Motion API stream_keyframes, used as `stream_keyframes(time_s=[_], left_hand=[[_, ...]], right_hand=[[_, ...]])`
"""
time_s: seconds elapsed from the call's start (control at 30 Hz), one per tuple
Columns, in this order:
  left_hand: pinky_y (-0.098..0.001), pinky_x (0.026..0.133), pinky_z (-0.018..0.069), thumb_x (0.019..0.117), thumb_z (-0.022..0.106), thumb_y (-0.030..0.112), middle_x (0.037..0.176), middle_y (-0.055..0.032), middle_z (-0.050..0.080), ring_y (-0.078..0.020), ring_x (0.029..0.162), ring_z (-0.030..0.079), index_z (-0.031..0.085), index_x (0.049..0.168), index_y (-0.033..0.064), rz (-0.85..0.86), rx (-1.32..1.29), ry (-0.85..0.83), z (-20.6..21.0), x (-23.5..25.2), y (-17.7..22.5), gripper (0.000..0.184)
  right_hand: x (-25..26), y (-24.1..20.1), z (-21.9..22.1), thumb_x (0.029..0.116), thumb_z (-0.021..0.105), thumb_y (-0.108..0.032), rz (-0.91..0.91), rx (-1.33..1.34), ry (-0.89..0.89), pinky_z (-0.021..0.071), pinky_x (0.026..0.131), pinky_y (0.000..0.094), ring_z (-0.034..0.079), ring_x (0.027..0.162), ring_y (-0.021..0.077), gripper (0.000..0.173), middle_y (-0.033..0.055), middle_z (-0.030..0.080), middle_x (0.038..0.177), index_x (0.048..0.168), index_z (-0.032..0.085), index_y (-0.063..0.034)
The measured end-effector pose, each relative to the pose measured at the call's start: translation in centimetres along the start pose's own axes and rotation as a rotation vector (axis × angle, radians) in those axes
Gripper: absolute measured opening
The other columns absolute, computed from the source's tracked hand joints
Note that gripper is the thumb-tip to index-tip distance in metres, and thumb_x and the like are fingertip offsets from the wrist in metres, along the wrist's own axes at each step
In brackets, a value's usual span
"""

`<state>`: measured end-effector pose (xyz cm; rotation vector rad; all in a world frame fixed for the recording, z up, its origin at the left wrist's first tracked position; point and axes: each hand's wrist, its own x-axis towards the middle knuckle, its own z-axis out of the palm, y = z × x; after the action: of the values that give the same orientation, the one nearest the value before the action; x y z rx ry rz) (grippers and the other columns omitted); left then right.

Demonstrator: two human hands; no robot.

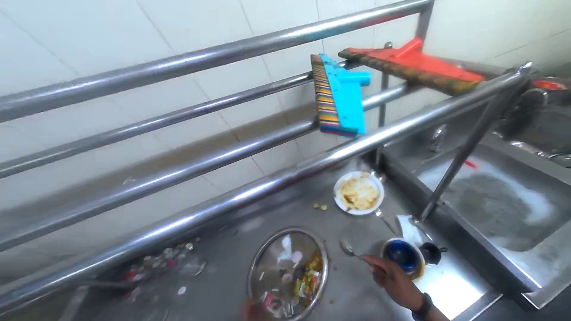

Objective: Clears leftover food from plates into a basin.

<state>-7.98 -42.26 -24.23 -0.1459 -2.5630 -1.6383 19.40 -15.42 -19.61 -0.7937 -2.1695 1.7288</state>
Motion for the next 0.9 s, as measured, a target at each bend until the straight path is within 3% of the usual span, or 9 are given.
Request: stream_keyframes(time_s=[0.1,0.2,0.3,0.4,0.5,0.6,0.73,0.83,0.9], left_hand=[[-0.0506,0.101,0.0522,0.1016,0.058,0.01,0.132,-0.0252,0.062,-0.0334,0.118,0.063,0.057,0.136,-0.0066,-0.087,-0.162,-0.352,11.5,-1.3,3.9,0.039],[-0.0508,0.105,0.0505,0.1004,0.061,0.013,0.134,-0.0214,0.064,-0.0323,0.121,0.064,0.059,0.138,-0.0019,-0.052,-0.023,-0.569,21.8,-2.0,6.1,0.04],[-0.0552,0.11,0.0446,0.1015,0.063,0.023,0.143,-0.0251,0.057,-0.0384,0.13,0.057,0.046,0.15,-0.0008,-0.146,0.122,-0.658,29.4,-2.9,9.2,0.056],[-0.0577,0.112,0.042,0.1015,0.063,0.037,0.148,-0.0278,0.051,-0.042,0.135,0.053,0.031,0.158,-0.0009,-0.198,0.213,-0.687,34.9,-4.2,11.6,0.075],[-0.0565,0.114,0.0409,0.0987,0.066,0.044,0.156,-0.027,0.041,-0.0405,0.14,0.047,0.031,0.158,-0.0005,-0.175,0.218,-0.781,37.5,-6.2,14.2,0.082],[-0.0513,0.117,0.0394,0.0965,0.069,0.04,0.156,-0.0243,0.043,-0.036,0.143,0.046,0.033,0.158,0.0003,-0.01,0.25,-0.792,37.2,-8.4,15.3,0.081],[-0.0505,0.121,0.0332,0.0924,0.072,0.029,0.156,-0.0211,0.046,-0.0368,0.146,0.042,0.045,0.153,0.0004,0.271,0.263,-0.623,36.5,-8.9,14.7,0.072],[-0.0477,0.122,0.0327,0.0951,0.07,0.031,0.157,-0.0235,0.043,-0.0352,0.147,0.04,0.04,0.153,-0.0038,0.186,0.387,-0.577,36.0,-6.9,14.8,0.074],[-0.0477,0.12,0.0352,0.097,0.068,0.039,0.155,-0.0244,0.045,-0.0353,0.144,0.044,0.037,0.154,-0.0039,0.121,0.496,-0.683,35.6,-5.7,15.1,0.078]], right_hand=[[-0.3,-0.5,-3.0,0.1075,0.047,-0.024,-0.013,-0.006,0.074,0.0529,0.065,0.0358,0.057,0.065,0.0149,0.04,0.005,0.067,0.088,0.145,0.06,-0.0215],[-0.6,-0.1,-5.9,0.1066,0.048,-0.024,-0.018,-0.047,0.156,0.056,0.07,0.0379,0.063,0.07,0.0155,0.04,0.0053,0.071,0.098,0.144,0.062,-0.0219],[-1.3,0.0,-8.7,0.1062,0.049,-0.022,0.017,-0.052,0.207,0.0573,0.08,0.0365,0.067,0.082,0.0138,0.04,0.0063,0.072,0.118,0.144,0.061,-0.0177],[-1.6,0.9,-11.1,0.1064,0.048,-0.02,0.047,-0.025,0.25,0.056,0.073,0.036,0.064,0.074,0.0135,0.04,0.0077,0.073,0.107,0.144,0.061,-0.0152],[-1.3,2.0,-13.0,0.1052,0.048,-0.017,0.08,0.018,0.304,0.0532,0.063,0.0355,0.058,0.062,0.0137,0.04,0.0068,0.069,0.086,0.143,0.061,-0.0139],[-0.6,2.4,-14.1,0.1047,0.048,-0.016,0.13,0.066,0.319,0.0533,0.061,0.0361,0.058,0.061,0.0141,0.041,0.006,0.068,0.083,0.144,0.061,-0.0156],[0.7,2.7,-14.8,0.1053,0.048,-0.017,0.134,0.102,0.318,0.0518,0.058,0.035,0.057,0.059,0.014,0.04,0.0045,0.067,0.08,0.143,0.062,-0.0173],[1.6,2.9,-14.5,0.1054,0.048,-0.019,0.123,0.111,0.289,0.0492,0.056,0.0341,0.054,0.058,0.0133,0.041,0.0036,0.065,0.077,0.144,0.061,-0.0166],[1.9,2.9,-14.1,0.1054,0.048,-0.018,0.113,0.113,0.274,0.051,0.06,0.0344,0.055,0.06,0.0128,0.041,0.0042,0.066,0.08,0.144,0.061,-0.0146]])
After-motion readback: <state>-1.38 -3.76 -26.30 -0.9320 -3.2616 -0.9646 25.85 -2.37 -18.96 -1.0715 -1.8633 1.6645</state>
